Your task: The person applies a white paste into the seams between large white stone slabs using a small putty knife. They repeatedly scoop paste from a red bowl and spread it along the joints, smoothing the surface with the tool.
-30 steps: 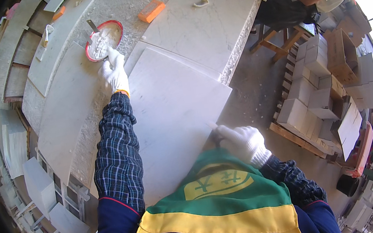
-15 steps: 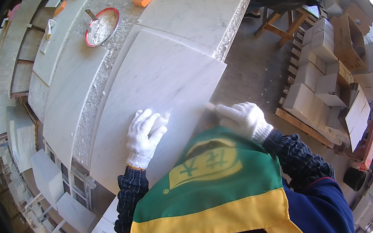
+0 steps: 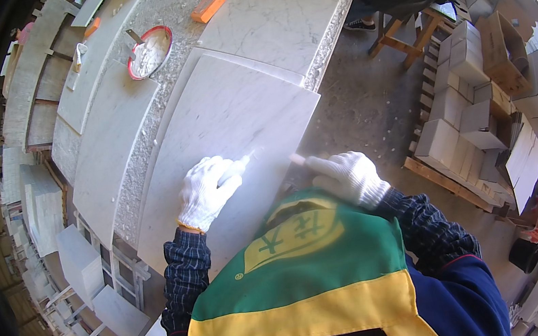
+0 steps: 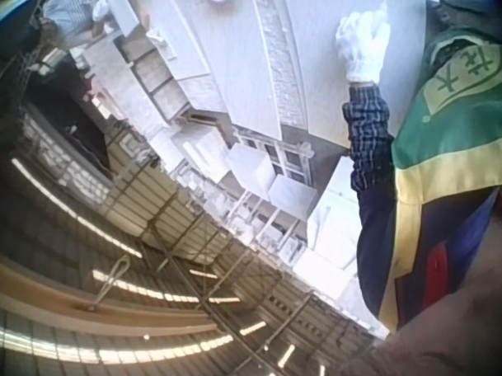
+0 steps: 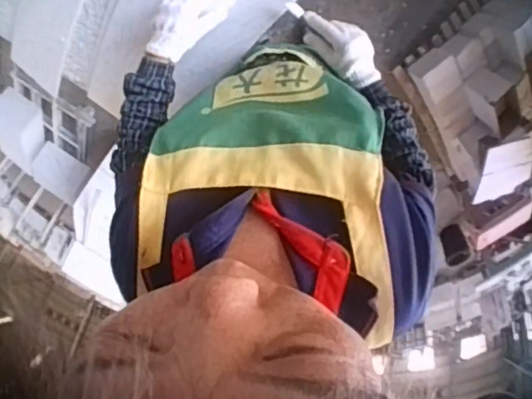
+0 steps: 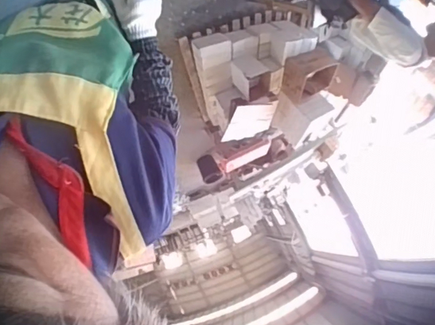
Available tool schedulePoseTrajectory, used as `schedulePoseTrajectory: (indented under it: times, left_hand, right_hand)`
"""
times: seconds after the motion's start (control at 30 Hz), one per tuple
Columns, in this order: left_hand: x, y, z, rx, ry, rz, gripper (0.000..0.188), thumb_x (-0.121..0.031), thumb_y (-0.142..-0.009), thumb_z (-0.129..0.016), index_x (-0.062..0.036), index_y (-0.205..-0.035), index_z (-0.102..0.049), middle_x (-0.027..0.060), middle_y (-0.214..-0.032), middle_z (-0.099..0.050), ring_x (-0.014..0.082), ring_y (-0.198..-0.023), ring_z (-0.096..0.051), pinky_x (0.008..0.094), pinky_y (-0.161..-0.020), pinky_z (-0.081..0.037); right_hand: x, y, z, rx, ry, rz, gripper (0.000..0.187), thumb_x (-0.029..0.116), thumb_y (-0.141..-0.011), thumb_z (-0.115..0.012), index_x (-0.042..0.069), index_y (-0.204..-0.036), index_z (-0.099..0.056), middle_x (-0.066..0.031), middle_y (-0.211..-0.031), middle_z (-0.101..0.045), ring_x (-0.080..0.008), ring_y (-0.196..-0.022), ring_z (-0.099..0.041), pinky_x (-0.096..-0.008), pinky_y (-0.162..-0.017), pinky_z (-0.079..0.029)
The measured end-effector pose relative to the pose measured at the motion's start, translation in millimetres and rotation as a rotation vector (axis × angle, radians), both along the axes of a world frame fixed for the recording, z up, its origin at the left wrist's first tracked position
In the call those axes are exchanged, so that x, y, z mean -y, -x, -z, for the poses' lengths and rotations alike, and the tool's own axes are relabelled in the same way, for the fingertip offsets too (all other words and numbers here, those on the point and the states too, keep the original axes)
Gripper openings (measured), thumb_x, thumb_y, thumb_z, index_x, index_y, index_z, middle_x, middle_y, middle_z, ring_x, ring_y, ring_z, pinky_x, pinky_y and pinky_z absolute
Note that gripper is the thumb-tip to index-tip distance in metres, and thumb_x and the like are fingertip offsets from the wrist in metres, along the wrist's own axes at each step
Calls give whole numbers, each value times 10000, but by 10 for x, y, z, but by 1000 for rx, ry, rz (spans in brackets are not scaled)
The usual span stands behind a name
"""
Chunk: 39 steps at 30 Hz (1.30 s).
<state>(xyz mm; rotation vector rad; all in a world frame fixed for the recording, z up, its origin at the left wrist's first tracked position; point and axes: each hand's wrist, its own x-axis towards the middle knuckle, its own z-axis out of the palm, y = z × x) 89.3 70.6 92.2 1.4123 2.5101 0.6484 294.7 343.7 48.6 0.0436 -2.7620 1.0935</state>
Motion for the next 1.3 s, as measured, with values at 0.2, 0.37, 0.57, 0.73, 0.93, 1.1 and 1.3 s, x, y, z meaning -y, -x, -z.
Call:
schedulePoseTrajectory:
  times: [0.2, 0.37, 0.57, 0.73, 0.93, 1.1, 1.3]
  left_hand:
    - [-16, -2, -23, 58, 31, -28, 207, -278, -903, -731, -126, -1033, -784, 79, -899, -682, 300, -881, -650, 434, -793, -536]
    - [-28, 14, -21, 80, 24, -21, 196, -276, -899, -736, -124, -1011, -788, 72, -893, -693, 294, -874, -658, 426, -790, -537]
    - [-15, 31, 5, 104, 39, -36, 177, -263, -891, -751, -124, -992, -793, 66, -913, -717, 288, -881, -675, 421, -804, -544]
    - [-7, 32, 28, 77, 56, -44, 175, -268, -888, -757, -127, -984, -792, 63, -920, -722, 287, -895, -681, 422, -814, -547]
    - [-18, 30, -4, 114, 62, -46, 171, -276, -888, -756, -130, -972, -785, 58, -920, -722, 284, -894, -681, 424, -815, -547]
    - [-23, 26, -24, 115, 53, -42, 175, -286, -890, -751, -134, -969, -787, 52, -939, -732, 280, -911, -687, 422, -826, -548]
    - [-17, 24, -21, 106, 71, -39, 204, -311, -899, -739, -149, -1007, -801, 53, -968, -747, 278, -937, -695, 427, -851, -548]
  right_hand:
    - [2, -28, 64, 3, 11, 3, 378, 212, -885, -794, 49, -1223, -746, -162, -802, -728, -351, -700, -718, -438, -656, -582]
    - [-5, -49, 121, 6, 24, 18, 376, 214, -891, -788, 62, -1233, -748, -157, -821, -738, -348, -722, -727, -438, -670, -591]
    - [-13, -52, 133, 22, 37, 20, 374, 210, -896, -781, 71, -1242, -746, -155, -832, -743, -345, -737, -733, -440, -678, -593]
    - [-17, -46, 127, 24, 36, 13, 383, 205, -891, -786, 71, -1247, -742, -153, -836, -744, -343, -740, -733, -438, -684, -595]
    - [-12, -39, 118, 52, 18, 7, 393, 210, -883, -795, 72, -1247, -740, -148, -826, -739, -342, -731, -728, -441, -678, -591]
    - [-7, -40, 106, 26, 22, 5, 395, 213, -881, -799, 72, -1244, -738, -146, -821, -735, -342, -728, -725, -443, -673, -587]
    - [-4, -51, 122, 19, 33, 2, 400, 207, -878, -801, 73, -1249, -735, -144, -821, -735, -344, -732, -725, -445, -673, -585]
